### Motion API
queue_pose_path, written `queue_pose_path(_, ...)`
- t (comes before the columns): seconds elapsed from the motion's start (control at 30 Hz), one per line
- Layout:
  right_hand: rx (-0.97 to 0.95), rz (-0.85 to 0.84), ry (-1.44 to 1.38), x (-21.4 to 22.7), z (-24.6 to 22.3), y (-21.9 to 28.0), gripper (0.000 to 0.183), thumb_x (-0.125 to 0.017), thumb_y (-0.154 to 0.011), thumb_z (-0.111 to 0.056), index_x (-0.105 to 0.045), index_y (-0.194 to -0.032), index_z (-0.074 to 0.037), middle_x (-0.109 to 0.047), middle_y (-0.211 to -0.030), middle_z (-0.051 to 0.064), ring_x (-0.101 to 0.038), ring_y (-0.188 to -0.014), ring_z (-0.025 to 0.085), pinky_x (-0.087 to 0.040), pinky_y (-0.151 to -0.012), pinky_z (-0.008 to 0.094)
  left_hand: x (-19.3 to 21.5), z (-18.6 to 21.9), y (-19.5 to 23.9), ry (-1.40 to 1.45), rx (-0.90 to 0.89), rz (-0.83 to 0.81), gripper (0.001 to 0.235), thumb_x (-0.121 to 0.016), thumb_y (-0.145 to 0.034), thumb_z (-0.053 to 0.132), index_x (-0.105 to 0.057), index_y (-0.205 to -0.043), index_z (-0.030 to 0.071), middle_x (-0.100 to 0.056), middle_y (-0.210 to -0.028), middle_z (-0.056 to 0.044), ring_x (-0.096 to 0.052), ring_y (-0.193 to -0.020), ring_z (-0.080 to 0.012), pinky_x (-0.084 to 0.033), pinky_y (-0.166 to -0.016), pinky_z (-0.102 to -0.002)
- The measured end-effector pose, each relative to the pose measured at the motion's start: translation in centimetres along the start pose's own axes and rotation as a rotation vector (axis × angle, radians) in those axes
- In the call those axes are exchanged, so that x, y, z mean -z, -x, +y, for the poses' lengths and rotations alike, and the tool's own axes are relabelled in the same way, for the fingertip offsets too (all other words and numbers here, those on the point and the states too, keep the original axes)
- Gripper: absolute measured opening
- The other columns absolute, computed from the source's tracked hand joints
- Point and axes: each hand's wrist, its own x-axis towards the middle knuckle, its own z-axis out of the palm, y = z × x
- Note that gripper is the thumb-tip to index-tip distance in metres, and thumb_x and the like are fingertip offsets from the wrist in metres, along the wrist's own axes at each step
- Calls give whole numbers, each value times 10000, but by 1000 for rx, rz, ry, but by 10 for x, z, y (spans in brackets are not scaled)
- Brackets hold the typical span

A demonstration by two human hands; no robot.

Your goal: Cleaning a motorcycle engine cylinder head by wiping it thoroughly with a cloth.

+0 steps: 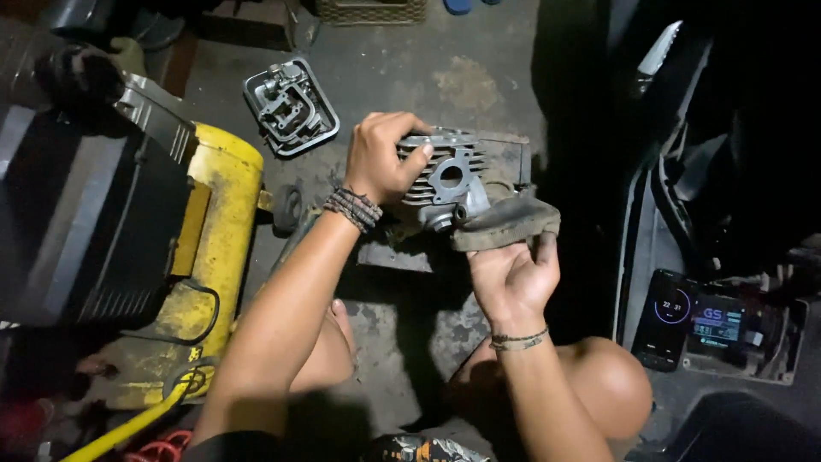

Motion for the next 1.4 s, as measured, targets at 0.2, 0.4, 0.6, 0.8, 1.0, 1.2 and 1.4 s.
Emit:
queue_pose_path(0.2,79,80,127,28,0,15,355,-540,-985,-447,-730,-1089,-167,-721,-1308,98,-634,-1281,340,-395,-1174,618,0,5,2,7,23,22,388,-634,-877,545,-743,-930,177,-741,-798,-51,-745,-815,-338,-546,-826,-412)
queue_pose_path(0.4,19,-145,47,-24,13,53,246,-642,-943,-364,-738,-877,-147,-778,-1073,65,-676,-1172,305,-418,-1175,599,1,6,3,7,29,12,362,-632,-885,514,-744,-940,175,-755,-825,-46,-747,-833,-340,-545,-829,-413)
queue_pose_path(0.6,136,-514,367,-7,3,68,376,-383,-1126,-208,-590,-1382,-26,-642,-1314,113,-573,-1107,220,-450,-935,375,7,35,-3,-63,19,41,316,-595,-840,321,-725,-893,38,-762,-866,-94,-669,-723,-287,-506,-837,-393)
queue_pose_path(0.8,766,-724,1813,46,27,31,766,-364,-1048,-264,5,-1623,84,-106,-1693,313,-122,-1546,474,111,-1232,623,-5,-2,4,-12,48,16,379,-646,-858,535,-741,-944,178,-751,-822,-36,-748,-837,-328,-550,-856,-402)
queue_pose_path(1.0,1102,-727,2288,118,20,-22,880,-467,-991,-432,-177,-1562,172,-347,-1518,389,-275,-1466,526,57,-1230,728,4,8,2,-7,43,-10,399,-614,-883,550,-740,-956,177,-745,-818,-53,-748,-832,-336,-549,-829,-422)
queue_pose_path(1.2,1219,-830,2041,72,6,-36,792,-478,-966,-318,-241,-1590,106,-291,-1612,335,-276,-1501,503,-77,-1260,659,6,12,-2,-29,12,17,423,-591,-899,569,-730,-938,171,-741,-791,-60,-746,-800,-347,-566,-783,-446)
queue_pose_path(1.4,1188,-796,2033,102,14,-25,864,-437,-988,-416,-126,-1630,72,-143,-1684,306,-146,-1548,483,-65,-1243,662,2,8,5,-26,21,14,380,-601,-894,548,-732,-955,196,-743,-814,-35,-750,-835,-324,-561,-811,-419)
